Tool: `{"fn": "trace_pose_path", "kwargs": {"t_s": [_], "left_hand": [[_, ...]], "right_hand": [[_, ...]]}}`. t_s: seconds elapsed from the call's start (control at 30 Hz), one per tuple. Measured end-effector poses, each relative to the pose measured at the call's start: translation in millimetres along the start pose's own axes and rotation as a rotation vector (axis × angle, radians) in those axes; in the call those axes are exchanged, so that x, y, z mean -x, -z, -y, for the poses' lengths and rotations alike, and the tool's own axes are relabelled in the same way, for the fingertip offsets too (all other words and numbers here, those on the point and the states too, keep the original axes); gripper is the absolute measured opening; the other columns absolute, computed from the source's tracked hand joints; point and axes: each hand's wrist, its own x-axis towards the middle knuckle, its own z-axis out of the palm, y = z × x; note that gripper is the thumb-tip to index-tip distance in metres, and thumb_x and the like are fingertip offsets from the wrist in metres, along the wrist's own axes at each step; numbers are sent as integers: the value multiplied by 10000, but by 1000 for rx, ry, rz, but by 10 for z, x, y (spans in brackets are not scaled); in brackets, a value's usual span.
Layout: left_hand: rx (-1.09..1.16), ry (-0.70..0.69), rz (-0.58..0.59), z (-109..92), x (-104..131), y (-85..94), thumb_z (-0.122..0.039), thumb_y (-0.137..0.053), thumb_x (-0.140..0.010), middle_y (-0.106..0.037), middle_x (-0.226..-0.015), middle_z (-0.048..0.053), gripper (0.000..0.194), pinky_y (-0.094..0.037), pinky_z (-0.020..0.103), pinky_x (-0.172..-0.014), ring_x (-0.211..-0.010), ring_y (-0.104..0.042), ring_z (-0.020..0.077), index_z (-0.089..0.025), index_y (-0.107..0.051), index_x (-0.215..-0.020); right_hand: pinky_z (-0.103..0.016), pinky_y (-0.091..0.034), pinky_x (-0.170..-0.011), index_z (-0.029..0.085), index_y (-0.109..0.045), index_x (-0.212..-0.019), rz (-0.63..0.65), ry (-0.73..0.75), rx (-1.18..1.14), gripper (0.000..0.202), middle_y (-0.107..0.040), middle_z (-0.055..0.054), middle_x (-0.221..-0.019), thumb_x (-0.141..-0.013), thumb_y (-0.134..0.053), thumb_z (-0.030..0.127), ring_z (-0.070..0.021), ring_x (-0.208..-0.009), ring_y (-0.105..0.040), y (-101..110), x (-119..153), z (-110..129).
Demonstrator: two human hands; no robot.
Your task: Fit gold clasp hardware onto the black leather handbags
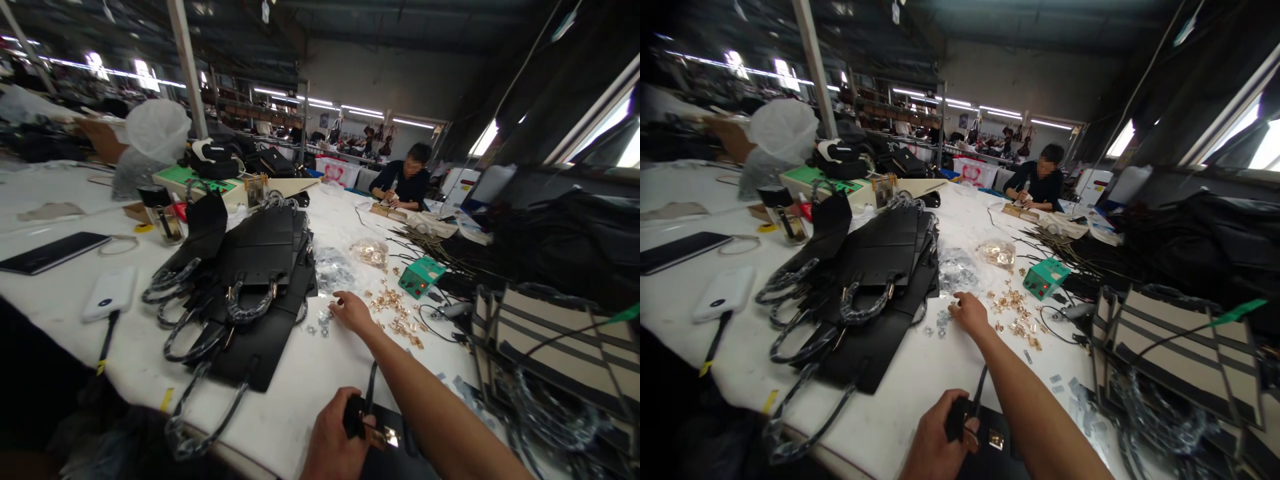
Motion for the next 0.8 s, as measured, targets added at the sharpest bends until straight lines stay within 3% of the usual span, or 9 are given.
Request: {"fn": "trace_pose_path", "kwargs": {"t_s": [0.13, 0.23, 0.33, 0.47, 0.6, 0.8], "left_hand": [[-9, 6, -23, -35, -4, 0, -217, -575, -736, -673, -748, -10, 271, -451, 265, -692, -695, -608, 171, -226, -650, -997], [-9, 17, -19, -37, -7, 6, -238, -586, -737, -675, -768, -2, 290, -458, 272, -708, -721, -616, 182, -223, -652, -1019], [-3, 13, 9, -14, -14, 24, -301, -603, -769, -691, -841, 14, 296, -467, 280, -747, -788, -626, 198, -222, -649, -1051], [61, -27, 56, 6, -31, 59, -453, -602, -822, -689, -854, 30, 365, -480, 280, -742, -795, -620, 200, -199, -634, -1083], [181, 0, 25, -60, -42, 83, -551, -642, -780, -682, -840, 32, 474, -484, 274, -700, -759, -611, 190, -171, -648, -1065], [144, 10, -7, -156, -50, 92, -571, -672, -756, -627, -734, -10, 489, -468, 267, -670, -684, -561, 164, -172, -665, -1039]], "right_hand": [[-261, -399, -708, 228, -725, -990, 25, -26, 43, 214, -706, -45, -969, -821, -653, 337, -186, -867, -628, -97, -141, -15], [-242, -390, -683, 241, -723, -954, 13, -31, 46, 177, -723, -18, -932, -820, -648, 327, -162, -825, -625, -53, -107, -52], [-241, -388, -678, 257, -729, -942, -21, -42, 53, 183, -731, -3, -920, -811, -655, 361, -164, -827, -627, 113, -21, -136], [-253, -391, -672, 234, -747, -881, -70, -88, 57, 175, -733, -18, -883, -783, -664, 353, -177, -802, -626, 496, 119, -357], [-248, -404, -699, 211, -750, -879, -108, -120, 8, 189, -728, -20, -866, -786, -650, 342, -171, -811, -621, 816, 320, -641], [-226, -431, -726, 201, -750, -905, -154, -91, -139, 180, -722, 8, -819, -777, -673, 300, -138, -768, -624, 820, 685, -815]]}}
